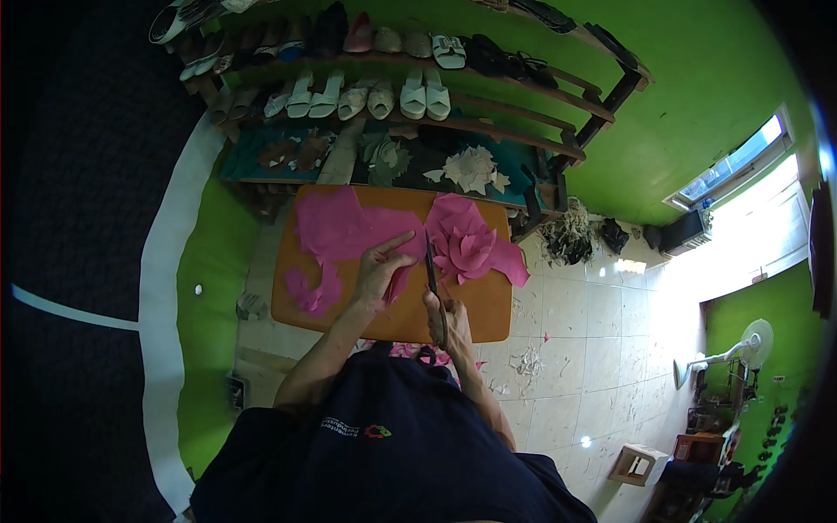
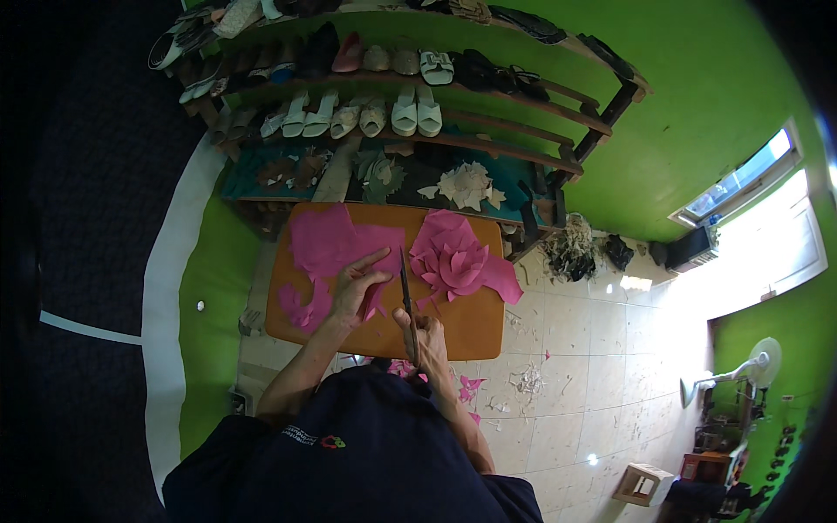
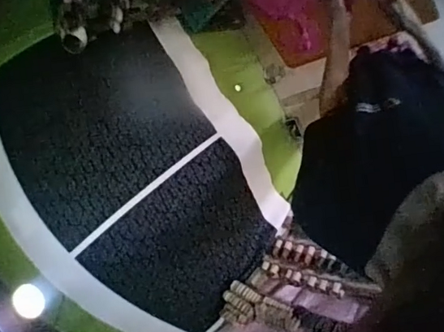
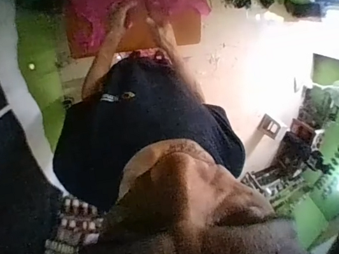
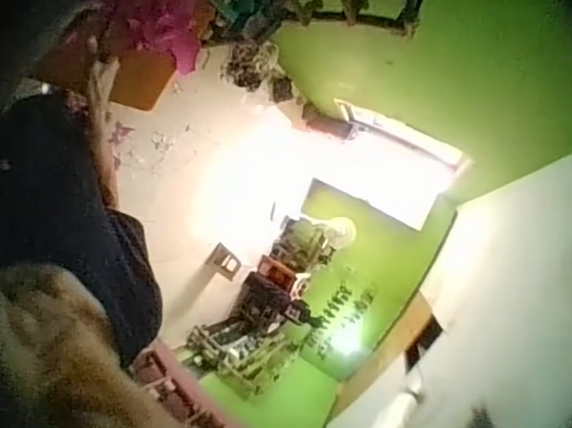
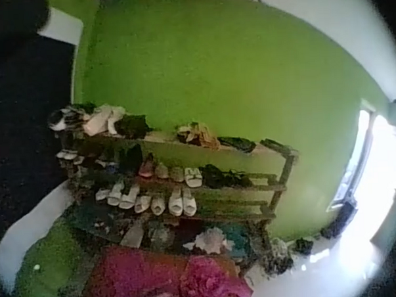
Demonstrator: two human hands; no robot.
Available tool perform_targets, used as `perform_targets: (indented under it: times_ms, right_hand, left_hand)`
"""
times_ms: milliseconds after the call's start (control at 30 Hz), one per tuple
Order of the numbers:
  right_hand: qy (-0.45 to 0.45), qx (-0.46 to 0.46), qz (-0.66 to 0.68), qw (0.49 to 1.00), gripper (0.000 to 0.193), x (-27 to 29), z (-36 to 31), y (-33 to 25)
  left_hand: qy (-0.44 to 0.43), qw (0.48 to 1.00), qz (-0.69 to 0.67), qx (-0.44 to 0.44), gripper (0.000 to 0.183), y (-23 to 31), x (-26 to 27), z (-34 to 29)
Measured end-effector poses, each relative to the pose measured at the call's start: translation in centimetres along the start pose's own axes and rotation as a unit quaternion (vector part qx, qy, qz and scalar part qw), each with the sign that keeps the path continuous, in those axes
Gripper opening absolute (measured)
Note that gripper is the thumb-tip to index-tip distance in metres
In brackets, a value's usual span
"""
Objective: Cutting out pink fabric patterns for shoe components using a pair of scissors on a workbench.
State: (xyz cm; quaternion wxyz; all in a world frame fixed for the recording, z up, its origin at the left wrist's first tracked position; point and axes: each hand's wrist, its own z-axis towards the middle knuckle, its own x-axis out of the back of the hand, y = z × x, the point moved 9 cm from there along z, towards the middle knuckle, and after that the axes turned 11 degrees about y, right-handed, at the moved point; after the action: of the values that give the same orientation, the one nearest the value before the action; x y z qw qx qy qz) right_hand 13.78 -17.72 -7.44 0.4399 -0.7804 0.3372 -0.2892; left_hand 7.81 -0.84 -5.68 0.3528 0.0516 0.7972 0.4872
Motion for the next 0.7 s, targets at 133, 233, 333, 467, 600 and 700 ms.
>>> perform_targets:
  times_ms: [133, 233, 333, 467, 600, 700]
  right_hand:
    - [-0.004, 0.048, -0.051, 0.998, 0.068, -0.5, 0.8, 1.3]
    - [-0.006, 0.056, -0.055, 0.997, 0.071, -0.7, 0.9, 1.5]
    - [-0.006, 0.055, -0.017, 0.998, 0.067, -1.0, 0.9, 0.3]
    - [0.014, 0.049, 0.000, 0.999, 0.064, -0.9, 0.9, -0.3]
    - [-0.002, 0.028, -0.011, 1.000, 0.056, -0.8, 0.3, -0.4]
    - [-0.012, 0.028, -0.011, 0.999, 0.056, -1.0, -0.1, -0.6]
  left_hand:
    - [0.057, 0.998, -0.033, -0.010, 0.047, 1.0, -0.7, -0.3]
    - [0.060, 0.998, -0.010, -0.019, 0.049, 1.4, -1.2, -0.9]
    - [0.021, 0.995, 0.079, -0.050, 0.050, 0.2, -0.4, -0.5]
    - [0.032, 0.996, 0.074, -0.049, 0.053, -0.4, 0.1, -0.1]
    - [0.037, 0.998, 0.021, -0.036, 0.052, 1.2, -1.0, -0.6]
    - [0.048, 0.998, -0.005, -0.044, 0.052, 1.4, -0.7, -0.4]
